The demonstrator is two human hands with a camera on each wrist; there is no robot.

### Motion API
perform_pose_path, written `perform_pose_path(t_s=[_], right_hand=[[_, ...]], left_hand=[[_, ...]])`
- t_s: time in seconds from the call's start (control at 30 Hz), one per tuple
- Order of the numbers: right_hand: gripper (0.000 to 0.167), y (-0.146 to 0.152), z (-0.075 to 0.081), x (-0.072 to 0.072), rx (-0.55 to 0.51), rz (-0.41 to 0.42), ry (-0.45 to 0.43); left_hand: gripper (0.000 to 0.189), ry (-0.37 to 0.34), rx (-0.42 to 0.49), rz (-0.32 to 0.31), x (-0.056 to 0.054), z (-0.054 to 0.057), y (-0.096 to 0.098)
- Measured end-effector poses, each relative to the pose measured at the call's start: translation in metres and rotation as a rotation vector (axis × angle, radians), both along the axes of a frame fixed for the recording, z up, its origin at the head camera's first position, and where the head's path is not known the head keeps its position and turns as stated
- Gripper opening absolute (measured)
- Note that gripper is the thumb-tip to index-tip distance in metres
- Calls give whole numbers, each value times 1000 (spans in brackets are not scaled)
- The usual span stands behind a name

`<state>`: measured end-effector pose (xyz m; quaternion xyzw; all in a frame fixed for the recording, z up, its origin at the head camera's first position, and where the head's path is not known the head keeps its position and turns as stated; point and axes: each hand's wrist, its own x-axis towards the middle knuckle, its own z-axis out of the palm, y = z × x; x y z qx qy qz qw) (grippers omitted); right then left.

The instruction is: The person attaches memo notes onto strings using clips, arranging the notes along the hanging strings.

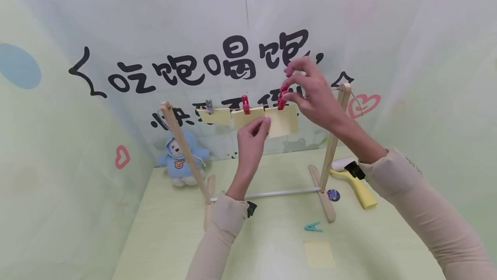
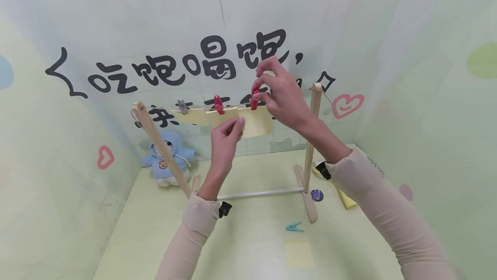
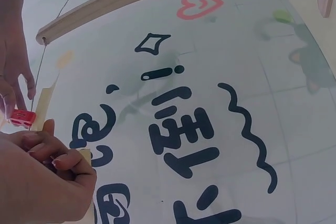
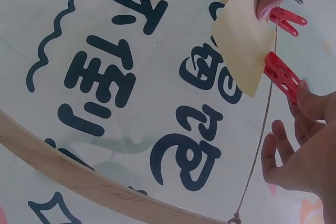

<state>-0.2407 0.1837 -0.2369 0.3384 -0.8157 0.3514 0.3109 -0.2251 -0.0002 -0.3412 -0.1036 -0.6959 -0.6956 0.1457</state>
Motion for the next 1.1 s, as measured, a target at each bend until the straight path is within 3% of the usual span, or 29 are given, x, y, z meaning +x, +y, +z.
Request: perform_pose_path(t_s=[0.17, 0.5, 0.87, 1.1], right_hand=[[7, -2, 1, 1, 51, -15, -24], [21, -2, 12, 9, 189, -54, -162], [36, 4, 10, 13, 183, -53, -198], [42, 18, 3, 26, 71, -51, -154]], left_hand=[[25, 13, 7, 3, 0, 1, 1], [24, 14, 6, 5, -2, 1, 2], [25, -36, -30, 8, 0, -4, 4], [25, -60, -46, -1, 1, -10, 5]])
